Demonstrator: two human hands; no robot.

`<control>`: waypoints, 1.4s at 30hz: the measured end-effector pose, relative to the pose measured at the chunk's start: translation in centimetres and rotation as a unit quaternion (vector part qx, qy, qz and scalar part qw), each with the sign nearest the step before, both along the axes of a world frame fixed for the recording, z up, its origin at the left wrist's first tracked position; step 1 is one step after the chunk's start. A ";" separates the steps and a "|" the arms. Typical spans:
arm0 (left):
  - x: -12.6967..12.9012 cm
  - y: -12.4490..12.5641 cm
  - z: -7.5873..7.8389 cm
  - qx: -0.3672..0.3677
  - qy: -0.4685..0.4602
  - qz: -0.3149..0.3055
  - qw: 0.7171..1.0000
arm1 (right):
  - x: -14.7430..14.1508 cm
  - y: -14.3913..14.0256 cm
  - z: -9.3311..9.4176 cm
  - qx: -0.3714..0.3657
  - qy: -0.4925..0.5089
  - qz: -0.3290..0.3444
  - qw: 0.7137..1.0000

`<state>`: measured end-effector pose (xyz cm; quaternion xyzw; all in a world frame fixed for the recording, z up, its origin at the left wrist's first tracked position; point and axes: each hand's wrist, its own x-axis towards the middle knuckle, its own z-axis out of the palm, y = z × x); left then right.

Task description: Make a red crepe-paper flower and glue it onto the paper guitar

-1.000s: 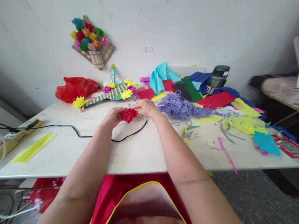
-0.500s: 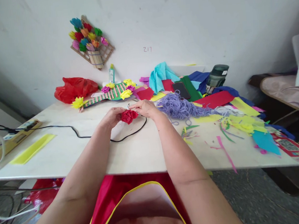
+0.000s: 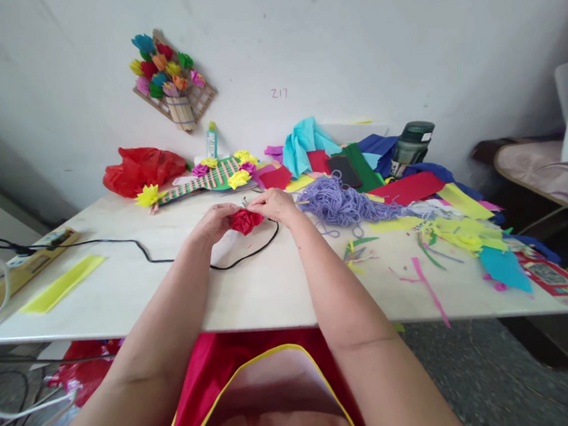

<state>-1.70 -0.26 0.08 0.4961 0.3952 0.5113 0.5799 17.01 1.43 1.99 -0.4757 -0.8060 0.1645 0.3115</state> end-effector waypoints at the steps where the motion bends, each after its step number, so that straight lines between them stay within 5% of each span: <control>1: 0.0 0.1 0.0 0.001 -0.002 0.000 1.000 | -0.1 -0.1 0.1 0.000 -0.001 -0.007 1.000; 16: -0.6 0.2 0.0 0.012 -0.034 -0.073 0.997 | -0.5 -0.4 0.8 0.085 -0.026 -0.034 0.995; 33: -0.2 0.3 -0.2 0.043 -0.025 -0.038 0.998 | -1.0 -1.0 0.9 0.121 -0.028 -0.040 0.991; 42: 0.0 0.6 -0.5 0.117 0.014 0.014 0.993 | -1.0 -1.3 1.2 0.147 0.000 -0.026 0.989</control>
